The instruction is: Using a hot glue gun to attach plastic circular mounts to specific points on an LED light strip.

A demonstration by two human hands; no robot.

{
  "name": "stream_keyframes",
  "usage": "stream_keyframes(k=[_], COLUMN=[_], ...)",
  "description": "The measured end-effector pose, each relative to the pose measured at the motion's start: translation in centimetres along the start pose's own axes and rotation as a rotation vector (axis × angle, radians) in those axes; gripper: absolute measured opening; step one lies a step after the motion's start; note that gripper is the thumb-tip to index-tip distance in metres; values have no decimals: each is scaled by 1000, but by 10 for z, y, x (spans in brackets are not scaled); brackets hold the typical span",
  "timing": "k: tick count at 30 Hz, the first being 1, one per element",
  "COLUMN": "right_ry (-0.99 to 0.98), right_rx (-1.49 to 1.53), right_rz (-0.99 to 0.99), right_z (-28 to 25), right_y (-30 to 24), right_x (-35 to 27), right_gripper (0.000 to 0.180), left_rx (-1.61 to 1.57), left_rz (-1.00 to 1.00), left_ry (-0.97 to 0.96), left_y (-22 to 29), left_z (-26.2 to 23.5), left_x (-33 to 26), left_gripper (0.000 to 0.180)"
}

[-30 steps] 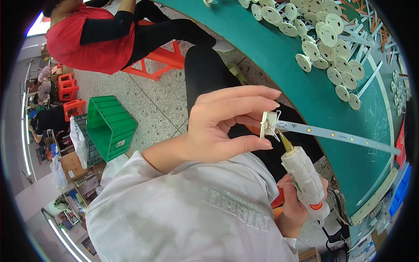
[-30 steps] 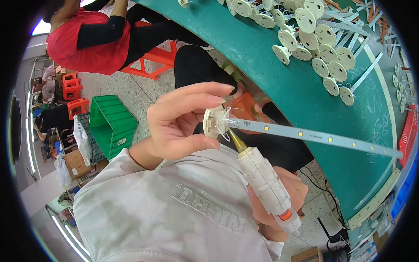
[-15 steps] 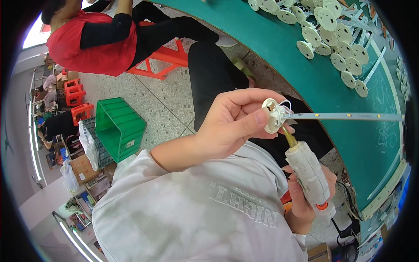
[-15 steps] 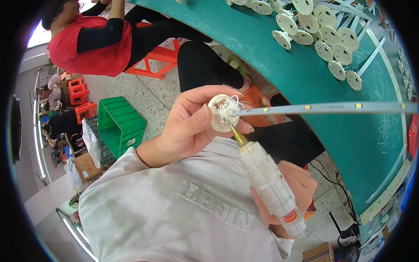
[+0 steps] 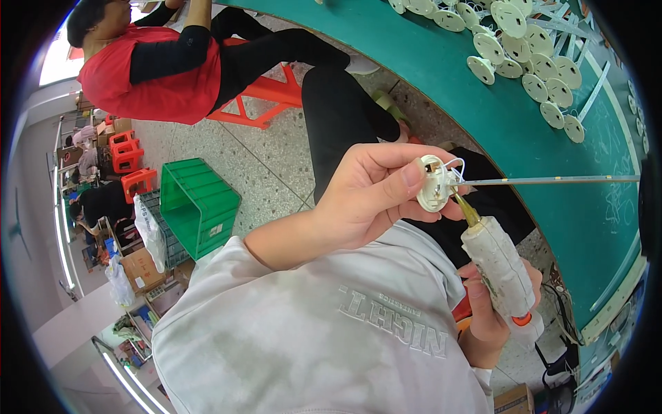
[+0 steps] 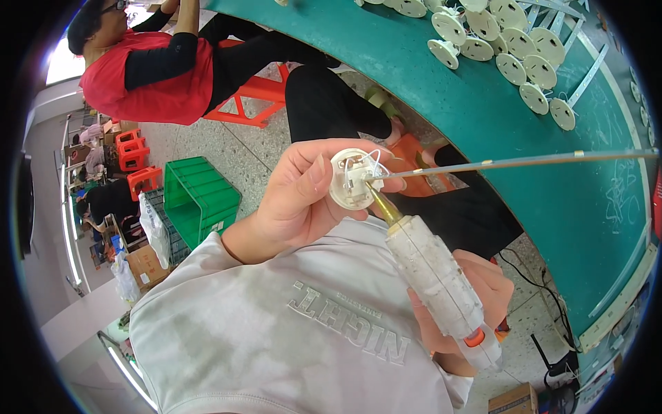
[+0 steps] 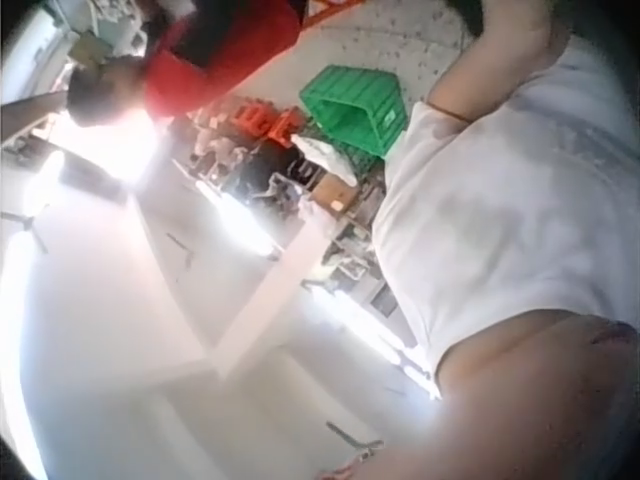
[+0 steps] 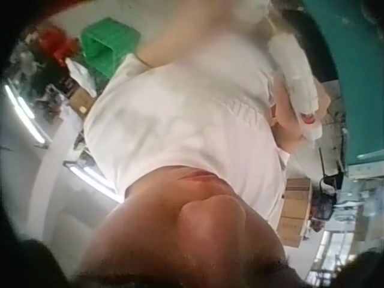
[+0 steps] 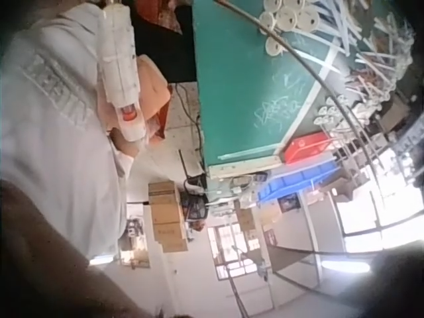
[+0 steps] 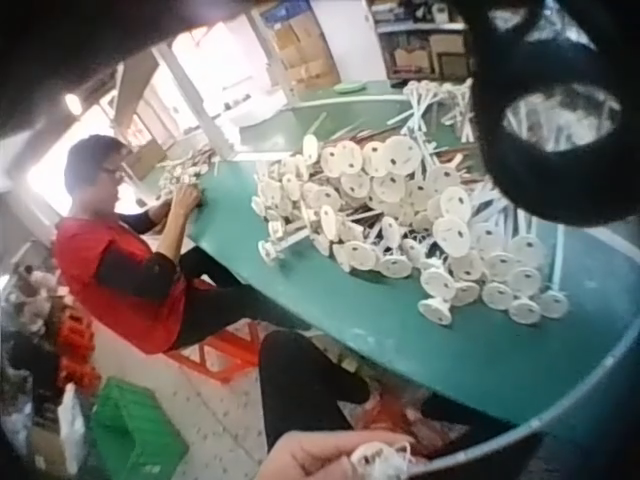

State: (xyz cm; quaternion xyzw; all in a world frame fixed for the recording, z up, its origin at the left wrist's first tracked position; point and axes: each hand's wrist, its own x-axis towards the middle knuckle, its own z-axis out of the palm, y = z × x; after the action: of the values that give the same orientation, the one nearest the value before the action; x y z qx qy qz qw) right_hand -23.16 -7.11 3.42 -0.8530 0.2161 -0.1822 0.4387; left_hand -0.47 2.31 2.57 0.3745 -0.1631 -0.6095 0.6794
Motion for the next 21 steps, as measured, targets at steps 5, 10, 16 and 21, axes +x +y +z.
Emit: stream_keyframes(k=[5,10,16,21], right_ry=[18,7,39,17], right_rx=[74,80,209,274], right_rz=[4,-19,5,66], right_z=[1,-2,3,1], right_y=[1,0,4,7], right_x=[0,5,-5,-6], right_gripper=[33,31,32,34], left_rx=[-113,-126,-86,-132], left_rz=[20,7,-16,-20], left_ry=[-36,-35,-44,-78], left_y=[-5,-6,-5,-5], left_z=[-2,-1,-2,-2], left_x=[0,-1,-1,-1], left_gripper=[38,39,56,43])
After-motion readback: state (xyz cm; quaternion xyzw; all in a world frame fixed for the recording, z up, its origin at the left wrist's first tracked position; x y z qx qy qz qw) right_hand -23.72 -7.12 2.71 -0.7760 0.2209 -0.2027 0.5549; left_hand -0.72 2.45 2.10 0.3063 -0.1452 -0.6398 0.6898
